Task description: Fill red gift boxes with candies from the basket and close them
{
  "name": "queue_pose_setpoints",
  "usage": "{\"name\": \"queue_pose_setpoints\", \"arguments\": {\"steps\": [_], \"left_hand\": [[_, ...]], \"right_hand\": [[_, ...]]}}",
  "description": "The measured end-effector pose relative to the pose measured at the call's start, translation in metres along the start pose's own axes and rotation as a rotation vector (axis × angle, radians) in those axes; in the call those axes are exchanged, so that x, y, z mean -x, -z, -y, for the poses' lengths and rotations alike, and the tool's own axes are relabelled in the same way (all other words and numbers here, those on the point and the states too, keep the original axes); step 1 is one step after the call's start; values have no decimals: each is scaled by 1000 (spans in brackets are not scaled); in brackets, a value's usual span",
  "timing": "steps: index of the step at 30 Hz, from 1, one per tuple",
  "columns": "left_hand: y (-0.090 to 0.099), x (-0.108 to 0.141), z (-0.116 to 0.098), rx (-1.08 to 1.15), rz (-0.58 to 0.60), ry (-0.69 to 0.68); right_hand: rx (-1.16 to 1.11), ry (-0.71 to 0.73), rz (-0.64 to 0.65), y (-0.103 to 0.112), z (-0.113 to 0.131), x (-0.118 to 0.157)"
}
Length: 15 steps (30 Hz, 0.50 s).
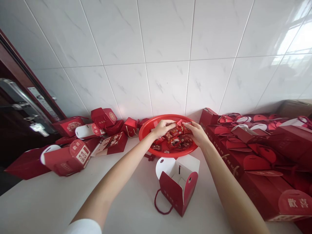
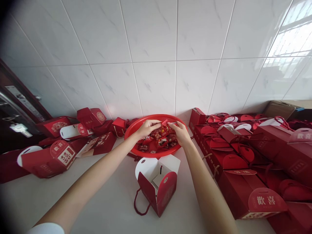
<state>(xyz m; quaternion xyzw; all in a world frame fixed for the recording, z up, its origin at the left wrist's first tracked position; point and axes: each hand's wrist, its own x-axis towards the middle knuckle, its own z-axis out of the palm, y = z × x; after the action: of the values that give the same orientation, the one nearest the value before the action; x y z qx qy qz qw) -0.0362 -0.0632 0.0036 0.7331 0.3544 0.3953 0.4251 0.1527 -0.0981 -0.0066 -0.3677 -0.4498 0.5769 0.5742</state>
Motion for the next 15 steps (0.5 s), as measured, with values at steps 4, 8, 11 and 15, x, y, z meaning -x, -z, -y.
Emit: {"name": "queue_pose_setpoints", "arguments": {"steps": [4,8,11,15], "left_hand": [[0,1,-2,44,3,66],[3,0,-4,3,28,192],[4,0,-3,-230,206,413],[4,4,5,-491,486,654]], "right_hand": [[27,-15,33,1,0,0],[42,3,-1,1,-2,-2],[5,32,-72,0,-3,-3],[-12,39,-71,-1,-3,-3]]}}
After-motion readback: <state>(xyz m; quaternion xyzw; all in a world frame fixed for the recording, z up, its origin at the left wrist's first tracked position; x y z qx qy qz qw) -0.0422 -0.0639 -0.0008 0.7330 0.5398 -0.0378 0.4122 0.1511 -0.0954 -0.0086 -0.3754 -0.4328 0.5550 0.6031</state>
